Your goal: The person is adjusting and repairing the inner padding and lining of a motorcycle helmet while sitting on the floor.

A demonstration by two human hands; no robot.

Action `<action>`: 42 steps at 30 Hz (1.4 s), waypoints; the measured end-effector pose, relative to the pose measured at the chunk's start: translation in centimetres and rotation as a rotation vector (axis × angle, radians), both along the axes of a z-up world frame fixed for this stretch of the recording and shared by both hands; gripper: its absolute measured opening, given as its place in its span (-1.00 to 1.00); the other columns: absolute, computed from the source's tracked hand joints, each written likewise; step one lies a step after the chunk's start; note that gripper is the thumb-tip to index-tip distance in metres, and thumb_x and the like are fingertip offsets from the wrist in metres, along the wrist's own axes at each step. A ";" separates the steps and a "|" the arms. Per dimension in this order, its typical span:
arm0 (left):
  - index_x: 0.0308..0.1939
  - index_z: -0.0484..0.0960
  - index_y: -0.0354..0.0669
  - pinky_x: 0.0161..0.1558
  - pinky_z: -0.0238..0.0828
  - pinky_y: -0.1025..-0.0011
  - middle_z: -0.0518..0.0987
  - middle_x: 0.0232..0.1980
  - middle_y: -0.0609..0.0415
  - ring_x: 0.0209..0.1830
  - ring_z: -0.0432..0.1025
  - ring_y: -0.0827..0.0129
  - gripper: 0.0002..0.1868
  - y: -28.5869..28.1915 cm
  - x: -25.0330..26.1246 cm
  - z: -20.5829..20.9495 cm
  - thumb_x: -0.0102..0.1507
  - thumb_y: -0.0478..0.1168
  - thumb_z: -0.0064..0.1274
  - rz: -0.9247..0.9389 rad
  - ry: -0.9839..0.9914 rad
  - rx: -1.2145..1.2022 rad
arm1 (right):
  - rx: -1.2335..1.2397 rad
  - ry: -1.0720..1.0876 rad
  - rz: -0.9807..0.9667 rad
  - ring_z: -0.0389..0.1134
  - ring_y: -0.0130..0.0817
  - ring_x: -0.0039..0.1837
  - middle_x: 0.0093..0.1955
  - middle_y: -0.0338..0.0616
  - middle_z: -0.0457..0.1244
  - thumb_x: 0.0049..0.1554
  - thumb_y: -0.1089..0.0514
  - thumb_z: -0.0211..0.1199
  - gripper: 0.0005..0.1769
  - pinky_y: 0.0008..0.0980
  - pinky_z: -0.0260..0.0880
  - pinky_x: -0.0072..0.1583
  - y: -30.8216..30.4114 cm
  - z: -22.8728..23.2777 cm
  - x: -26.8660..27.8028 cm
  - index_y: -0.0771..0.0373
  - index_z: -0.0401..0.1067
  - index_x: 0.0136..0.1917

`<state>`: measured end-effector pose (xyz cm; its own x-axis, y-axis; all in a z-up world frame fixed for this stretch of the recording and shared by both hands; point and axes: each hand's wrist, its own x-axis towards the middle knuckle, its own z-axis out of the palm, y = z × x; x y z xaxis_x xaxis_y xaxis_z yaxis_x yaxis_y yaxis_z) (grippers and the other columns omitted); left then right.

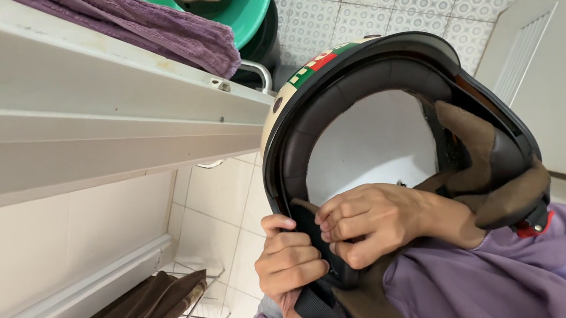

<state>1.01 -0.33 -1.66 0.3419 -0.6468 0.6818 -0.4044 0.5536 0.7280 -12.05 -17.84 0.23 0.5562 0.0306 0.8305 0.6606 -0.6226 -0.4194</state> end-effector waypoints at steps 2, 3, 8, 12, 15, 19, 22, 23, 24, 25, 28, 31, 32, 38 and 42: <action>-0.56 0.67 -0.23 0.13 0.23 0.09 0.50 -0.57 0.07 -0.52 0.39 0.29 -0.33 -0.1 0.0 -0.1 0.19 0.27 -0.24 0.002 -0.001 -0.042 | -0.002 -0.021 0.002 0.42 -0.32 0.04 -0.09 -0.14 0.34 0.07 0.44 0.40 -0.73 -0.23 0.49 0.23 0.0 0.2 0.1 0.23 0.37 -0.31; -0.56 0.67 -0.23 0.13 0.23 0.09 0.50 -0.57 0.07 -0.52 0.39 0.29 -0.33 -0.3 0.0 0.1 0.19 0.27 -0.24 0.000 -0.002 -0.042 | -0.003 -0.022 0.000 0.42 -0.32 0.04 -0.09 -0.14 0.34 0.07 0.44 0.40 -0.73 -0.23 0.49 0.23 0.0 0.2 0.0 0.23 0.37 -0.31; -0.55 0.68 -0.23 0.10 0.25 0.11 0.51 -0.57 0.07 -0.51 0.40 0.29 -0.28 -0.1 -0.2 -0.1 0.25 0.30 -0.29 -0.010 -0.009 -0.056 | 0.004 -0.024 0.004 0.43 -0.32 0.05 -0.08 -0.14 0.35 0.08 0.45 0.41 -0.70 -0.22 0.49 0.24 0.0 0.1 -0.1 0.23 0.34 -0.32; -0.51 0.68 -0.25 0.10 0.26 0.12 0.53 -0.54 0.04 -0.49 0.42 0.26 -0.20 -0.5 0.4 0.1 0.28 0.37 -0.36 -0.067 -0.037 -0.063 | -0.013 0.059 0.023 0.43 -0.26 0.11 -0.02 -0.13 0.35 0.07 0.37 0.43 -0.83 -0.21 0.51 0.29 -0.6 1.6 -0.6 0.26 0.43 -0.20; -0.55 0.64 -0.26 0.01 0.24 0.14 0.50 -0.57 0.00 -0.53 0.41 0.22 -0.33 -0.3 0.4 0.7 0.21 0.29 -0.16 -0.019 -0.054 0.025 | 0.074 0.227 0.032 0.41 -0.12 0.22 0.11 -0.05 0.34 0.03 0.32 0.38 -0.80 -0.19 0.47 0.36 -0.3 2.6 -1.2 0.30 0.50 -0.04; -0.49 0.66 -0.26 0.07 0.27 0.16 0.52 -0.50 0.03 -0.45 0.42 0.22 -0.27 -0.9 0.5 0.8 0.23 0.33 -0.29 -0.037 -0.071 -0.025 | 0.698 0.532 0.123 0.34 -0.18 0.20 0.20 0.08 0.23 0.02 0.35 0.27 -0.81 -0.26 0.38 0.24 0.8 1.9 -1.2 0.32 0.46 -0.04; -0.49 0.66 -0.26 0.05 0.22 0.18 0.52 -0.49 0.01 -0.44 0.44 0.20 -0.33 -1.4 0.1 1.7 0.18 0.28 -0.26 -0.067 -0.133 -0.044 | 1.045 0.774 0.044 0.26 -0.42 0.01 0.00 -0.01 0.23 0.12 0.20 0.33 -0.83 -0.39 0.34 0.02 2.1 0.8 -0.3 0.32 0.40 -0.09; -0.47 0.65 -0.27 0.06 0.17 0.17 0.52 -0.48 -0.01 -0.43 0.44 0.19 -0.37 -1.7 0.3 2.1 0.16 0.24 -0.23 -0.109 -0.187 -0.029 | 1.136 0.905 -0.042 0.22 -0.53 -0.11 -0.14 -0.07 0.24 0.17 0.10 0.37 -0.74 -0.44 0.31 -0.09 2.3 0.6 0.3 0.32 0.38 -0.11; -0.47 0.65 -0.27 0.06 0.17 0.17 0.52 -0.48 -0.01 -0.43 0.44 0.19 -0.37 -2.0 0.4 2.2 0.16 0.24 -0.23 -0.115 -0.187 -0.033 | 1.135 0.901 -0.049 0.22 -0.53 -0.11 -0.14 -0.07 0.24 0.17 0.10 0.37 -0.74 -0.44 0.31 -0.09 1.7 1.4 0.6 0.32 0.38 -0.11; -0.44 0.65 -0.28 0.08 0.20 0.16 0.52 -0.46 -0.02 -0.40 0.45 0.17 -0.36 -2.3 0.6 2.4 0.15 0.25 -0.22 -0.180 -0.226 -0.020 | 1.054 1.013 -0.103 0.23 -0.55 -0.18 -0.22 -0.13 0.26 0.14 0.07 0.37 -0.72 -0.45 0.31 -0.14 1.0 2.2 0.8 0.33 0.42 -0.14; -0.41 0.64 -0.29 0.13 0.23 0.13 0.52 -0.42 -0.03 -0.36 0.44 0.14 -0.42 -1.9 0.0 2.8 0.09 0.20 -0.19 -0.201 -0.241 0.055 | 0.927 1.190 -0.154 0.27 -0.60 -0.27 -0.34 -0.26 0.31 0.08 0.03 0.36 -0.70 -0.48 0.33 -0.20 0.2 4.2 0.8 0.34 0.49 -0.17; -0.39 0.62 -0.28 0.12 0.24 0.15 0.51 -0.40 -0.03 -0.34 0.45 0.15 -0.47 -2.3 0.0 3.1 -0.01 0.15 -0.14 -0.159 -0.241 0.120 | 0.927 1.253 -0.118 0.30 -0.64 -0.26 -0.35 -0.35 0.34 0.07 0.03 0.35 -0.70 -0.51 0.36 -0.18 -0.4 4.2 0.1 0.35 0.54 -0.14; -0.39 0.61 -0.29 0.11 0.23 0.17 0.51 -0.39 -0.02 -0.34 0.46 0.16 -0.45 -2.5 0.0 3.2 -0.07 0.15 -0.11 -0.132 -0.265 0.132 | 0.956 1.261 -0.055 0.29 -0.67 -0.24 -0.33 -0.37 0.35 0.07 0.04 0.35 -0.70 -0.53 0.35 -0.16 -0.6 3.9 -0.2 0.35 0.55 -0.10; -0.42 0.52 -0.29 0.00 0.20 0.21 0.46 -0.40 0.00 -0.37 0.34 0.16 -0.51 -5.2 0.0 3.5 -0.18 0.07 -0.08 -0.103 -0.173 0.202 | 1.198 1.210 0.104 0.21 -0.63 -0.16 -0.23 -0.35 0.29 0.15 0.15 0.21 -0.77 -0.53 0.24 -0.13 -1.1 -1.1 0.3 0.38 0.50 -0.03; -0.44 0.47 -0.25 -0.04 0.18 0.26 0.41 -0.41 0.01 -0.37 0.30 0.17 -0.65 -6.8 1.0 4.1 -0.16 -0.06 0.06 -0.102 -0.139 0.376 | 1.304 1.164 0.011 0.20 -0.62 -0.16 -0.24 -0.35 0.26 0.18 0.15 0.13 -0.78 -0.53 0.22 -0.14 -0.9 -1.8 0.8 0.37 0.46 -0.04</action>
